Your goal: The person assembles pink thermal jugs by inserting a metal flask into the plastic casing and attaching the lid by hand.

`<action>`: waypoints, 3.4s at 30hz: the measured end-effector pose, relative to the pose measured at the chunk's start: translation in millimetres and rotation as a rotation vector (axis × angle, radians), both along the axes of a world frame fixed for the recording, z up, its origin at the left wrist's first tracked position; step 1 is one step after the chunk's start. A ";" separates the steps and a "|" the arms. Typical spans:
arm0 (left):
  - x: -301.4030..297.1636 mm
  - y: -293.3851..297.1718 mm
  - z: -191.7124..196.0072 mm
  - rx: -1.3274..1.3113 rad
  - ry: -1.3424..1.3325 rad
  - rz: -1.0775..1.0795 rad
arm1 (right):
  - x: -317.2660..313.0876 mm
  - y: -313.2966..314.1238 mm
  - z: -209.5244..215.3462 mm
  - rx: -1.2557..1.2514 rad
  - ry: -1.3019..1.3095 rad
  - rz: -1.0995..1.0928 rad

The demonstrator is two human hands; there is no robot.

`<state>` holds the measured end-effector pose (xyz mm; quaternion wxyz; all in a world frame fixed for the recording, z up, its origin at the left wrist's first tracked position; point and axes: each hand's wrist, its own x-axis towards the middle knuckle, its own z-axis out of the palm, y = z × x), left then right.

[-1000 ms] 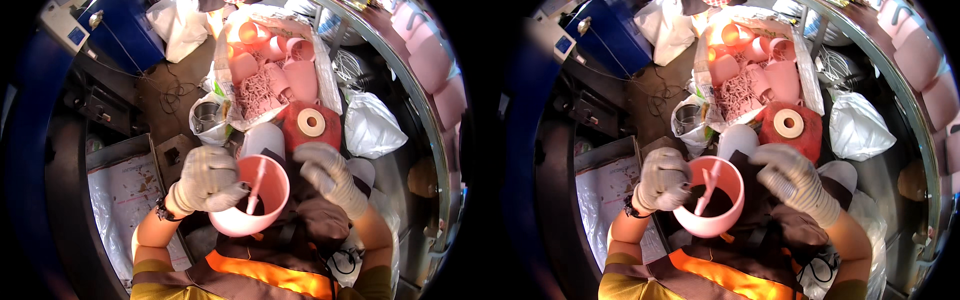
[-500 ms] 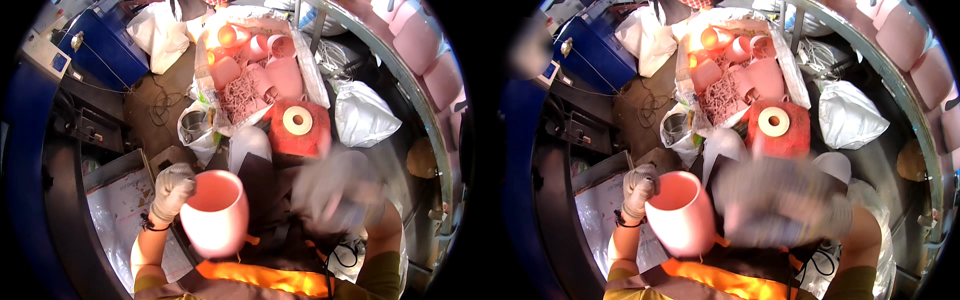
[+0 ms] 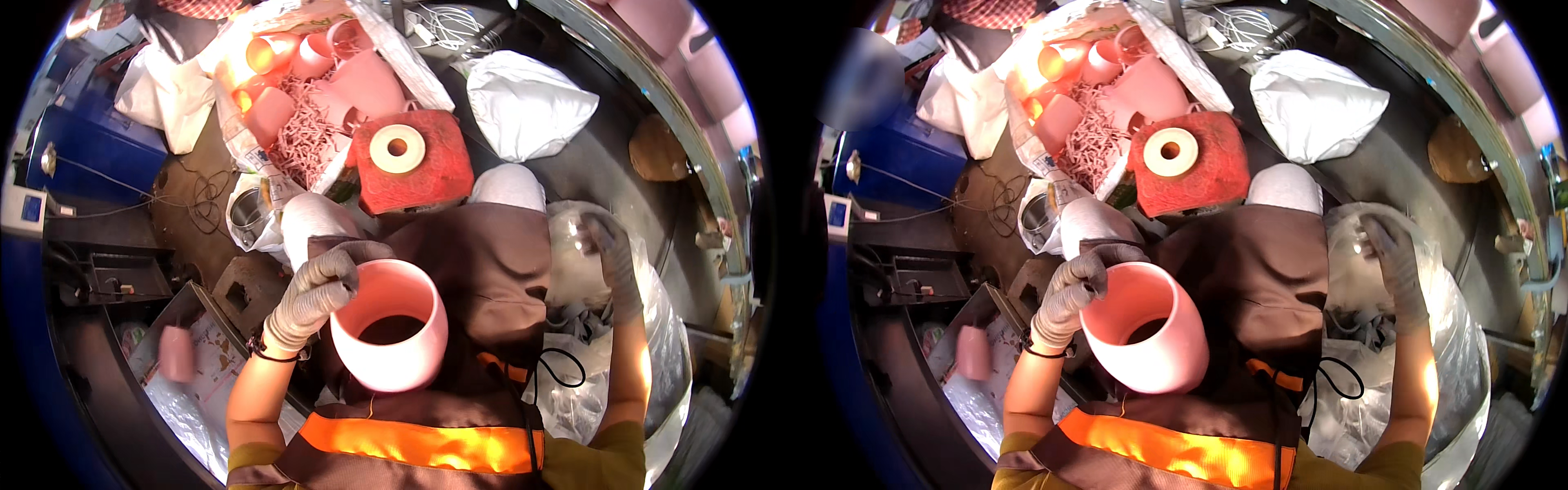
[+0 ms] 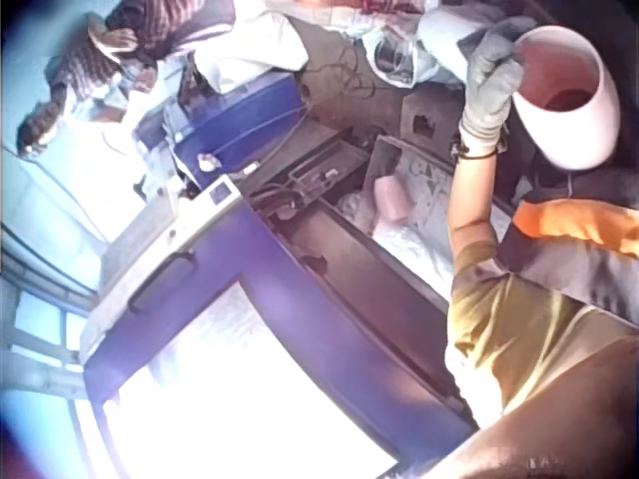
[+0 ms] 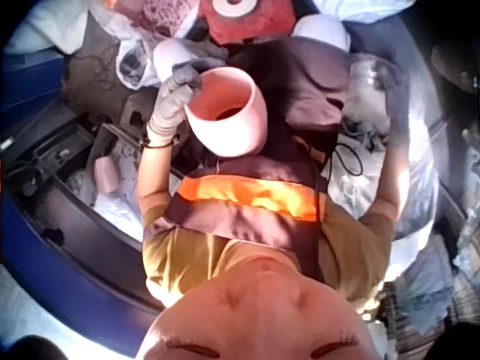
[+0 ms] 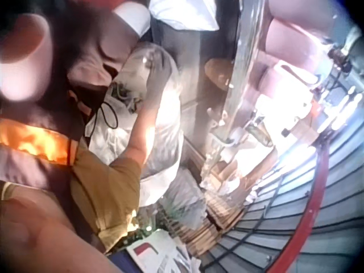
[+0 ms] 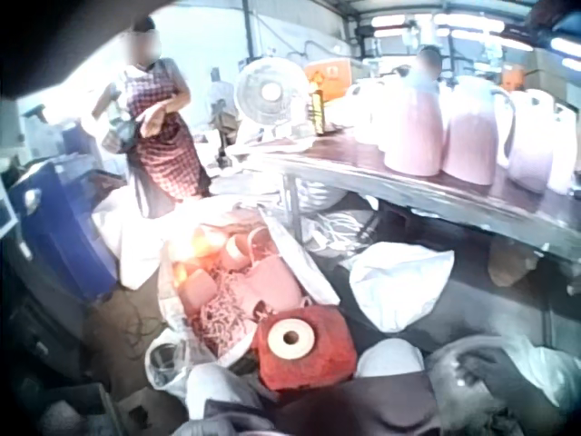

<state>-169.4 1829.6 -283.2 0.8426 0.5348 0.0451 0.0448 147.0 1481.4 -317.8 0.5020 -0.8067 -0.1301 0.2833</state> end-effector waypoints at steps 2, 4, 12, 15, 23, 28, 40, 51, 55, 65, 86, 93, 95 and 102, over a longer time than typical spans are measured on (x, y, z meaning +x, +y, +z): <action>12.1 -8.3 0.9 0.007 0.115 0.014 | -20.6 -68.0 -40.0 -0.098 0.021 -0.006; 27.7 -13.8 6.6 0.154 0.367 -0.021 | -56.6 -129.0 -91.2 -0.277 0.019 -0.030; 100.4 -18.2 20.1 0.636 0.451 -0.149 | -223.5 -218.8 -228.4 -0.949 0.131 0.080; 117.4 -22.0 9.8 0.496 0.549 -0.213 | -193.5 -199.5 -226.6 -1.023 -0.074 0.059; 123.9 -21.4 4.9 0.497 0.560 -0.211 | -90.7 -254.5 -307.6 -1.421 -0.447 1.110; 101.1 -15.3 -5.9 0.624 0.323 -0.172 | -82.1 -286.6 -339.0 -1.627 -0.237 0.853; 75.0 1.6 -37.9 0.249 0.226 -0.087 | -31.3 -244.5 -154.7 -1.770 0.059 0.747; 65.2 -7.4 -16.8 0.388 0.427 0.029 | -111.3 -297.3 -399.2 -1.110 0.002 0.088; 83.7 -12.4 -12.0 0.544 0.373 -0.037 | -107.8 -283.0 -334.4 -0.846 -0.179 -0.642; 147.2 -37.6 11.4 0.203 0.204 -0.407 | -16.4 -64.1 -25.0 0.114 -0.708 0.069; 74.6 -3.1 -79.7 -0.145 0.122 -0.022 | -88.6 127.7 60.9 0.411 0.029 0.145; 57.5 -21.0 -90.8 -0.498 0.159 0.158 | -79.8 156.7 36.1 0.419 0.870 0.012; 54.5 -23.7 -83.4 -0.582 0.113 0.202 | -79.2 157.5 27.2 0.369 0.925 -0.017; 59.9 -20.7 -76.5 -0.843 0.194 0.204 | -75.9 158.2 15.1 0.303 0.804 0.112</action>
